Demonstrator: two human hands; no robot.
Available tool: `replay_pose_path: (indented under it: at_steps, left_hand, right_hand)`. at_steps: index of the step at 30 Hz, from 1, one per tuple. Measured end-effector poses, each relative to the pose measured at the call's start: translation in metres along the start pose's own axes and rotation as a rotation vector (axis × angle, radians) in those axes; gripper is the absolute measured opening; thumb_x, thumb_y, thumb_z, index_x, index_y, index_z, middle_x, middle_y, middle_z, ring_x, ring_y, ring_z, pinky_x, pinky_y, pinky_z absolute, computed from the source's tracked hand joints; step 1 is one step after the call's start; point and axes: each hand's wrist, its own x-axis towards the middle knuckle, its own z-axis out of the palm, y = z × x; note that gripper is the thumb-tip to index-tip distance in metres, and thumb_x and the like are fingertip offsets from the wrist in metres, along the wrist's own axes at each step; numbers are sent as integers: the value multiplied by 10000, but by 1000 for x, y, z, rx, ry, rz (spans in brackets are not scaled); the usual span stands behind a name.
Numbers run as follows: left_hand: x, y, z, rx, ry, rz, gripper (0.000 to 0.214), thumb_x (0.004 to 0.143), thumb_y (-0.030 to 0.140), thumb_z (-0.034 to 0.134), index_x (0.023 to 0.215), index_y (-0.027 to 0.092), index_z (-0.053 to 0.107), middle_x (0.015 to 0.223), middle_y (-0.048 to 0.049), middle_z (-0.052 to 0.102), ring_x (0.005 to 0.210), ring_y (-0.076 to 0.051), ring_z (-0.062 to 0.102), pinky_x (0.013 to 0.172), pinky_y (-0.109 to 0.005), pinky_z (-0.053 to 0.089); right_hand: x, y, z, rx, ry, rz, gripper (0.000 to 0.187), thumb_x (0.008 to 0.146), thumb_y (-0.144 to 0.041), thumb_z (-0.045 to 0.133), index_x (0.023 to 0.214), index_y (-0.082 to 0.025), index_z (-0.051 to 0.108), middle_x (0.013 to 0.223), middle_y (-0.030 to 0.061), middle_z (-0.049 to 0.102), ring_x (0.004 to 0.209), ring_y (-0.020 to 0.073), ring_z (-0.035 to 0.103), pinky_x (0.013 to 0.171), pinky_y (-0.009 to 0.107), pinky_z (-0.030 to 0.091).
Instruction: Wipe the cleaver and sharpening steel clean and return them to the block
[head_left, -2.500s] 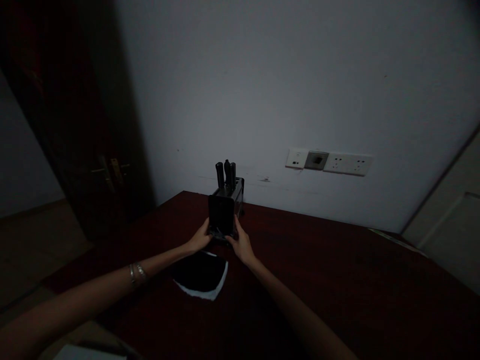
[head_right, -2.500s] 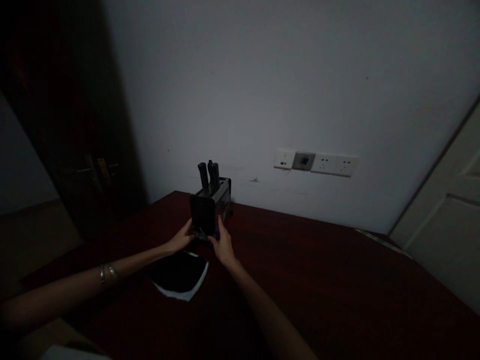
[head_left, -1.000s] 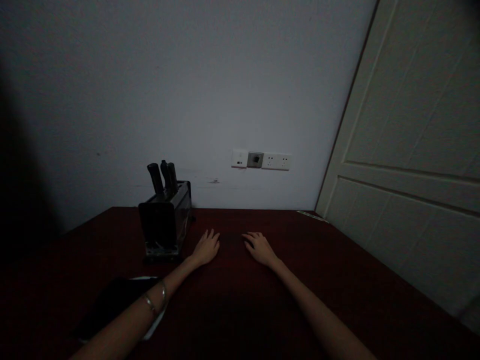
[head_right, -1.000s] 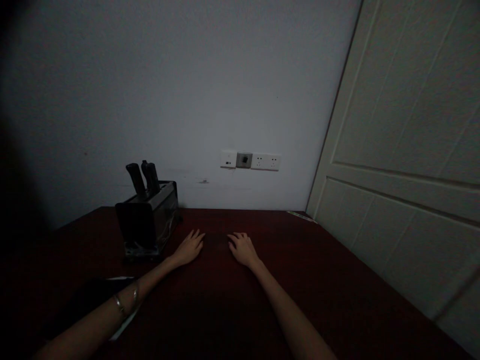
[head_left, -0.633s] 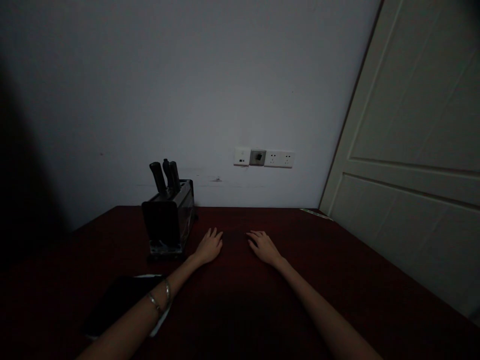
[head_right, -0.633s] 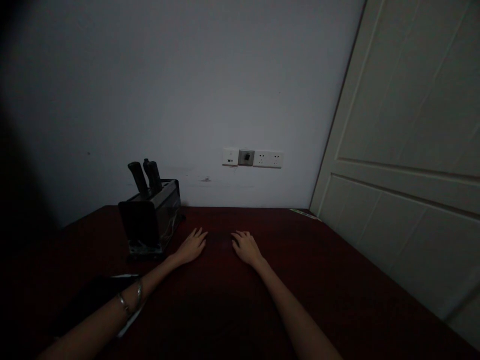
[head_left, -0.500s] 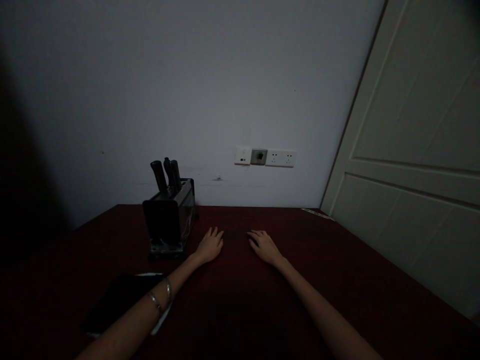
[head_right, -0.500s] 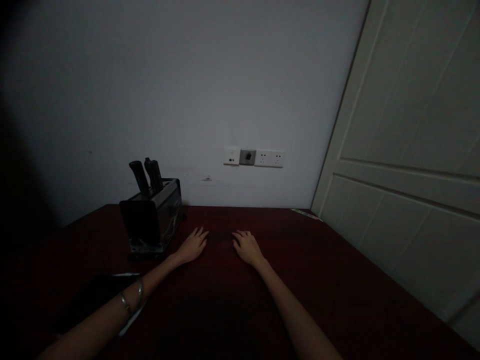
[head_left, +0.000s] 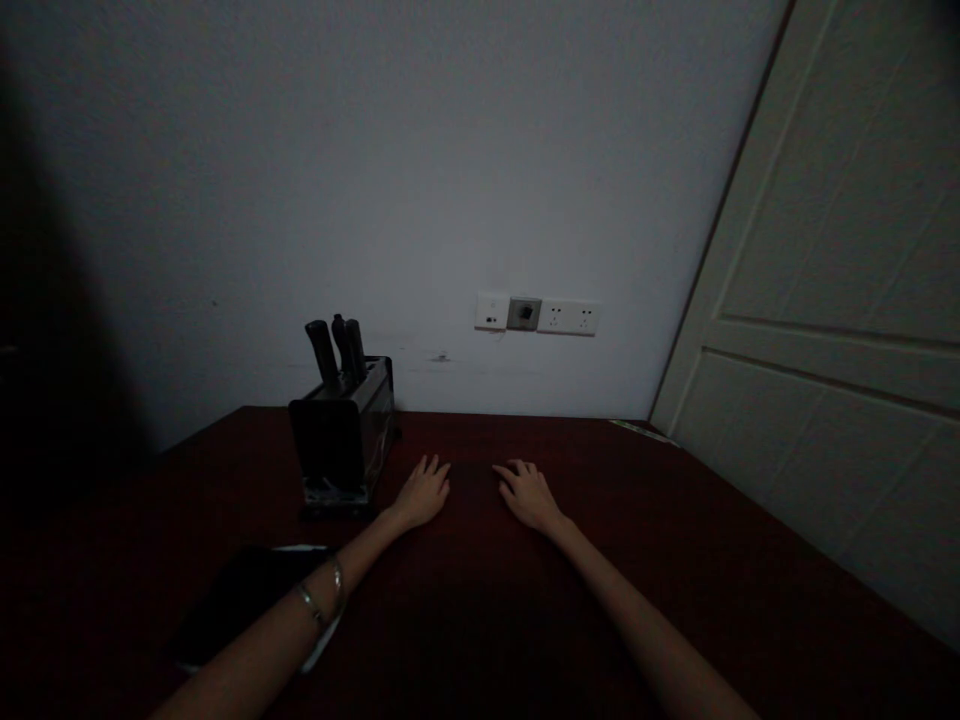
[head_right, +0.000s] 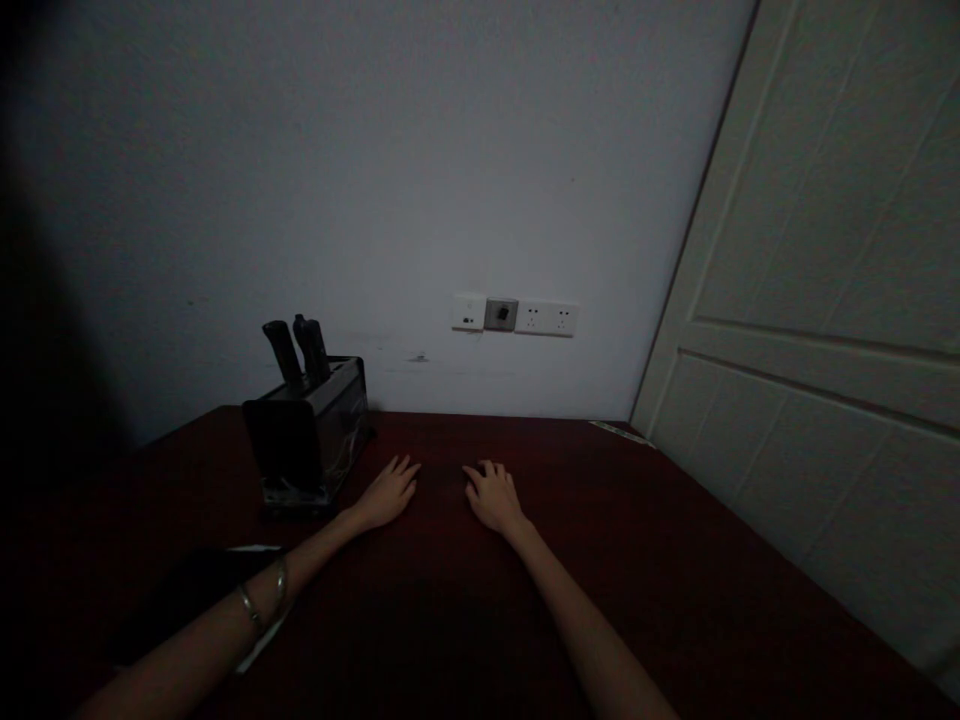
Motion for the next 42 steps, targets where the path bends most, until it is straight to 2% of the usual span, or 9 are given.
replay_pose_path:
  at_steps: [21,29,33,36,39,42]
  left_hand:
    - [-3,4,-5,5,-14,-3,497,869,288,298,1305,75,407,1396,-187,317,1323,-303,186,1056,-435,170]
    - [-6,9,-15,-105,-49,-57,485,841,261,362,1292,97,424,1410,-153,307,1330,-298,155,1061,-434,181]
    - [-11,17,-31,-158,-64,-60,466,799,209,424,1250,104,472,1380,-147,366,1311,-266,243,1052,-395,232]
    - [-23,27,-50,-255,-25,5,398,789,161,432,1171,143,544,1303,-108,478,1260,-191,360,1040,-322,273]
    - [-45,38,-78,-435,149,126,327,766,88,421,1002,174,630,1280,-91,502,1198,-180,438,1020,-337,310]
    - [-72,46,-112,-498,382,314,326,753,22,385,864,178,650,1188,-82,569,1107,-177,510,950,-359,387]
  right_hand:
    - [-3,-3,0,-32,-3,-1,416,878,-337,327,1255,-269,489,1260,97,472,1118,255,409,886,367,341]
    - [-2,-4,-2,-2,-22,-2,425,877,-328,331,1268,-255,479,1259,120,471,1115,274,421,897,403,342]
    - [-4,-16,-6,39,-33,-42,422,890,-370,301,1272,-295,462,1294,95,441,1185,261,375,935,420,322]
    - [-8,-35,-7,110,-45,-149,408,891,-392,298,1258,-331,466,1317,68,418,1236,238,325,983,435,273]
    - [-13,-52,-5,154,-87,-221,408,890,-413,289,1249,-343,471,1342,60,397,1262,246,291,1006,479,224]
    - [-16,-59,-2,148,-130,-202,414,890,-429,281,1246,-344,476,1356,66,388,1276,265,276,1016,515,179]
